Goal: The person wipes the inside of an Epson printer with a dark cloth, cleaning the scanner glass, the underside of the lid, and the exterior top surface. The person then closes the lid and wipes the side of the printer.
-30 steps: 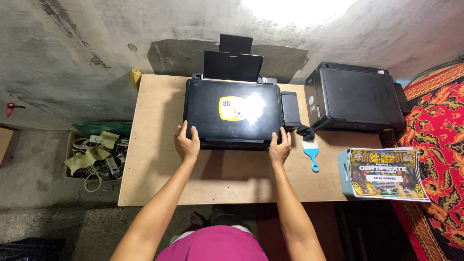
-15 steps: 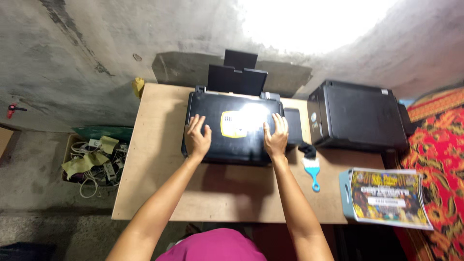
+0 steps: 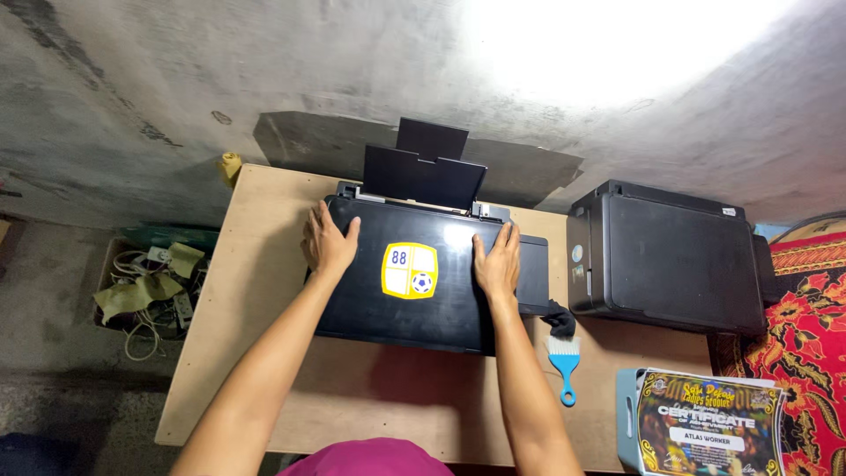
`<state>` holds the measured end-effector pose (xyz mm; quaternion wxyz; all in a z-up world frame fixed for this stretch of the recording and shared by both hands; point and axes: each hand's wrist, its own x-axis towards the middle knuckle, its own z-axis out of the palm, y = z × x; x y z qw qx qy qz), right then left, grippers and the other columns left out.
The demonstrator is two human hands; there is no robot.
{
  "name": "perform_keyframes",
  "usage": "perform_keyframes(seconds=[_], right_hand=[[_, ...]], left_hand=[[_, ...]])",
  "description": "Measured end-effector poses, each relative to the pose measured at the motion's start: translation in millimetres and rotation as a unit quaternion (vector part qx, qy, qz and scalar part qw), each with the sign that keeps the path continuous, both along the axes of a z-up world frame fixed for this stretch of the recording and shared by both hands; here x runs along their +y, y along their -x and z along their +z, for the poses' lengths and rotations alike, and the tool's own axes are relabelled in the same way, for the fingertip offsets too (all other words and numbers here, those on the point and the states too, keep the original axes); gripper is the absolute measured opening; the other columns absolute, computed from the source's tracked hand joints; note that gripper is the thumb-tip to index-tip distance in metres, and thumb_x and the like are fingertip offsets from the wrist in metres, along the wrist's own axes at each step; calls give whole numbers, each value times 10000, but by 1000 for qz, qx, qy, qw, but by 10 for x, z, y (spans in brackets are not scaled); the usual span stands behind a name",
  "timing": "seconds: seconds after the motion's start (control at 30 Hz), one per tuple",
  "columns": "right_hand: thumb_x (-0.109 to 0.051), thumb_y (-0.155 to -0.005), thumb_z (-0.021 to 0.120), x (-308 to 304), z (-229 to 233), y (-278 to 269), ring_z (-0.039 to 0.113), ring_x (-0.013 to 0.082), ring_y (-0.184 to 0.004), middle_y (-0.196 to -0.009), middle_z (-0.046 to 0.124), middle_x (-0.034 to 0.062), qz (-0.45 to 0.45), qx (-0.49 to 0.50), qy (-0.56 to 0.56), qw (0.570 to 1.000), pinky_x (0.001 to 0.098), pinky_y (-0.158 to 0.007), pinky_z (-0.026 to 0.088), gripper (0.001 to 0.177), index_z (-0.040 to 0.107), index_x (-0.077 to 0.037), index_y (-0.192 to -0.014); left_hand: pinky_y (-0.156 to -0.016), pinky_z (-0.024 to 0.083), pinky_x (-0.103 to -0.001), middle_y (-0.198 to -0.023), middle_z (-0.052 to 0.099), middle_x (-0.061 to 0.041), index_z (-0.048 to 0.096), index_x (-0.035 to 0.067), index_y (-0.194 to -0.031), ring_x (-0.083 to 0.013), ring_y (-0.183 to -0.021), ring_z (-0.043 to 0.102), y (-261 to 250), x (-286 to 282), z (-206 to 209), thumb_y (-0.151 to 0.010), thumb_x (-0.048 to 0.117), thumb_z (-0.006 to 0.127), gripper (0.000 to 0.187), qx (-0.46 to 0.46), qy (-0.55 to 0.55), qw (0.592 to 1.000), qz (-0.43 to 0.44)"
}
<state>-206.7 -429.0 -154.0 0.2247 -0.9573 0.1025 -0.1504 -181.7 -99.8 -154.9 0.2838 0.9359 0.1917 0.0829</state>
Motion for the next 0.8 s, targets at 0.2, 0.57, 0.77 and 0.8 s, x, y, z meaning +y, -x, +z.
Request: perform_keyframes(seconds=[0.2, 0.57, 0.77, 0.8], right_hand=[[-432, -958, 661, 108, 241, 63, 405, 463, -1416, -1553, 373, 326, -11, 7, -38, 999, 480, -1144, 372, 792, 406, 97, -1490], [-101, -987, 625, -416, -41, 119, 503, 259, -1399, -1578, 431, 229, 82, -23, -506, 858, 328, -1122, 428, 685, 313, 56, -1577], [-52, -951, 597, -536, -179, 50, 583, 240, -1295, -1527, 517, 220, 37, 17, -581, 813, 294, -1056, 474, 634, 377, 43, -1538], [-57, -957, 598, -547, -159, 36, 588, 235, -1295, -1521, 525, 216, 28, 27, -561, 827, 290, -1055, 473, 624, 385, 42, -1535]], left_hand=[[-1024, 450, -510, -1493, 499, -238, 340, 68, -1566, -417, -1310, 536, 33, -16, 109, -921, 552, 682, 876, 0, -7, 1000, 2], [-1078, 451, -349, -1444, 601, -123, 344, 140, -1600, -229, -1318, 579, -95, 558, 60, -857, 251, 775, 866, 24, 355, 926, -127], [-1062, 468, -338, -1397, 635, -86, 417, 169, -1565, -192, -1278, 596, -115, 535, 269, -873, 148, 745, 766, 59, 400, 909, -98], [-1052, 478, -337, -1383, 644, -81, 430, 173, -1557, -187, -1262, 608, -128, 519, 321, -872, 145, 745, 755, 73, 406, 907, -87]])
